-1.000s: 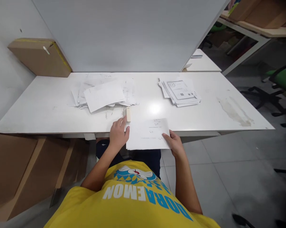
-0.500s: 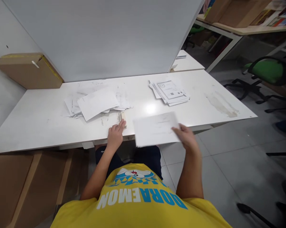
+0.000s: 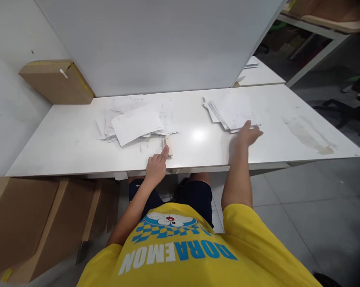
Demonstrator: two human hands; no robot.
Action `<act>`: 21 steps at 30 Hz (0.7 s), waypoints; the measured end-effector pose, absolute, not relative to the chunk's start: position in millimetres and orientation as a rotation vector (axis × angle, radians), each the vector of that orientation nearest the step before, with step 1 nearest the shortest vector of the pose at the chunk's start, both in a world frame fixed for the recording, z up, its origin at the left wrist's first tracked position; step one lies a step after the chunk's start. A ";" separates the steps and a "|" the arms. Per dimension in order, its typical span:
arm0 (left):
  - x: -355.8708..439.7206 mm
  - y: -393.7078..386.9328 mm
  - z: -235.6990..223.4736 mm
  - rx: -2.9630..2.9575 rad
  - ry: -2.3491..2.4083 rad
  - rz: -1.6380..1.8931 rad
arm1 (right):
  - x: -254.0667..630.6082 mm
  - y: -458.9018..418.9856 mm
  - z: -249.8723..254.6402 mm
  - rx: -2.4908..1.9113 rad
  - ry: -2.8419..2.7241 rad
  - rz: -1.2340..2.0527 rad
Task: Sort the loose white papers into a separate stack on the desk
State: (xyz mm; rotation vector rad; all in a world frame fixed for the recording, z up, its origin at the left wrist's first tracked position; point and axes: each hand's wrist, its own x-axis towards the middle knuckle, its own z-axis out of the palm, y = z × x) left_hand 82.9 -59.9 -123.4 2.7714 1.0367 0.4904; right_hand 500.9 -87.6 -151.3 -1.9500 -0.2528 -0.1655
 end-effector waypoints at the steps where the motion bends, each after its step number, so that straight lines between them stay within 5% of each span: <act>1: 79.9 -55.4 -120.2 2.720 1.050 0.521 | 496.9 -88.6 -152.8 -1.967 -0.127 -0.184; 14: 5.9 65.4 -87.1 2.765 1.343 0.629 | 474.1 -98.1 -148.3 -1.799 -0.047 -0.256; 21: 3.7 20.6 -64.8 2.402 1.539 1.216 | 438.2 -101.5 -129.4 -1.728 -0.173 -0.291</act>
